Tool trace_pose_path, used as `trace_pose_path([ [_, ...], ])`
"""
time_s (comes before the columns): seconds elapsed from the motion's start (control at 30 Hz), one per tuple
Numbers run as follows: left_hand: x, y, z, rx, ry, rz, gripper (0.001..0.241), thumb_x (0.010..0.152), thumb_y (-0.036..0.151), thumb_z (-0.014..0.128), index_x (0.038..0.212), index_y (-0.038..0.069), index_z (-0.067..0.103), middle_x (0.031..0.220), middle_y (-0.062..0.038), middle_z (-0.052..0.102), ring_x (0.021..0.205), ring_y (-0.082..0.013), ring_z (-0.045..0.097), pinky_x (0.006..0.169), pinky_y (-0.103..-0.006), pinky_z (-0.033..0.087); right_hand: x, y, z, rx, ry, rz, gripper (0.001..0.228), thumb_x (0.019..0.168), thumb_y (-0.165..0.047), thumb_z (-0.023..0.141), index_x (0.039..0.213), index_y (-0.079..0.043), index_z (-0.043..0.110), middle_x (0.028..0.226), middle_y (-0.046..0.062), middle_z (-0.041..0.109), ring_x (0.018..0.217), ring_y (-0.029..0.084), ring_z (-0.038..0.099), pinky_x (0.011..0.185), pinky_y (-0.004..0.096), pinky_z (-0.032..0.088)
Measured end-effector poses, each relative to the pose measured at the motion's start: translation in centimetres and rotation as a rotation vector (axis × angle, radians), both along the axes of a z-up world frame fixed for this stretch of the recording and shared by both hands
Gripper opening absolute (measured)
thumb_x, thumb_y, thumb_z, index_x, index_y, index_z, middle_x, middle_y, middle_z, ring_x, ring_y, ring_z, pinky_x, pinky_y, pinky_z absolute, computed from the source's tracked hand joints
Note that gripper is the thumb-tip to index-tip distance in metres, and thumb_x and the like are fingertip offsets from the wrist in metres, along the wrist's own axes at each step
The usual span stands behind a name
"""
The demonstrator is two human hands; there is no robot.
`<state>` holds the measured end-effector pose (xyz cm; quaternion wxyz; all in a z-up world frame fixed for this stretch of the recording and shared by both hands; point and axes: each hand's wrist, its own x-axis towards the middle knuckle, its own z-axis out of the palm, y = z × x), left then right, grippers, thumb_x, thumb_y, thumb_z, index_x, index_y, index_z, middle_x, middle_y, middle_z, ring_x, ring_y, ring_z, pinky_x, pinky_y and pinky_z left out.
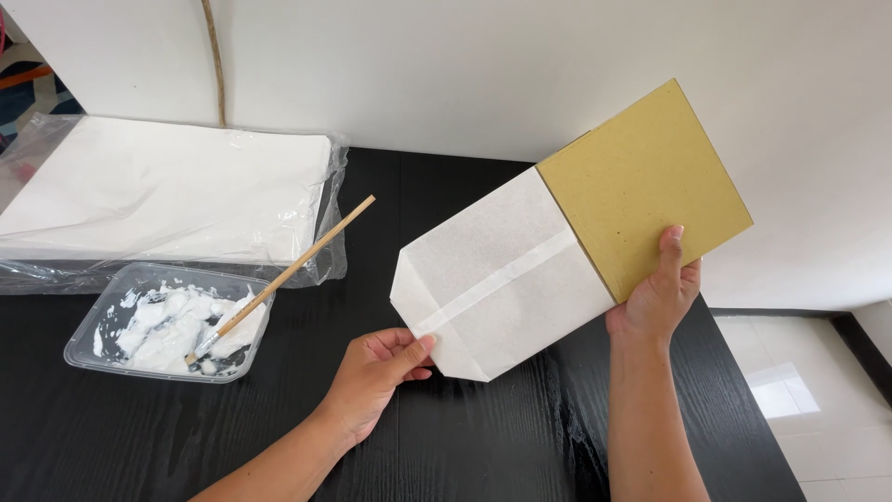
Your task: The person applies white adhesive to the edges of a folded white paper structure using a brush, then folds and presses the flaps to secure them. They handle a stack of white paper sheets and a cardboard template, eventually placing the template onto a flat sheet of paper.
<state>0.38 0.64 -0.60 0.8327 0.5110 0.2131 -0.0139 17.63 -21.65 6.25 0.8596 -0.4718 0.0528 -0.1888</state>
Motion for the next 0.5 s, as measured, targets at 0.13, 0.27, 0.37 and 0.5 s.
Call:
trace_pose_path([
  [0.13,0.0,0.2,-0.2,0.031,0.02,0.065,0.017,0.089,0.014,0.076,0.088,-0.003,0.078,0.091,-0.017,0.082,0.085,-0.0223,0.075,0.077,-0.0308,0.061,-0.3,0.5,0.2,0.064,0.073,0.006,0.029,0.084,-0.032,0.076,0.108,-0.02,0.064,0.114,-0.003,0.075,0.102,0.018,0.074,0.081,0.038,0.066],
  [0.27,0.1,0.3,-0.2,0.028,0.051,0.137,0.019,0.089,0.017,0.077,0.09,-0.002,0.08,0.088,-0.015,0.081,0.084,-0.0229,0.075,0.074,-0.0314,0.058,0.0,0.6,0.0,0.104,0.145,-0.012,0.026,0.08,-0.028,0.078,0.099,-0.02,0.061,0.109,-0.002,0.075,0.099,0.019,0.075,0.078,0.038,0.065],
  [0.37,0.2,0.5,-0.3,0.019,0.056,0.162,0.018,0.089,0.018,0.077,0.092,0.0,0.08,0.09,-0.014,0.081,0.087,-0.0235,0.075,0.073,-0.0313,0.057,0.0,0.6,0.1,0.101,0.165,-0.004,0.039,0.078,-0.03,0.08,0.106,-0.018,0.055,0.114,0.001,0.074,0.102,0.021,0.075,0.08,0.042,0.068],
  [0.5,0.2,0.4,-0.7,0.073,0.067,0.159,0.019,0.09,0.019,0.078,0.083,0.001,0.078,0.086,-0.014,0.082,0.083,-0.0223,0.077,0.069,-0.0292,0.055,0.5,0.0,-0.5,-0.02,0.155,0.077,0.038,0.081,-0.043,0.077,0.108,-0.021,0.06,0.118,-0.002,0.075,0.108,0.02,0.076,0.087,0.041,0.069],
])
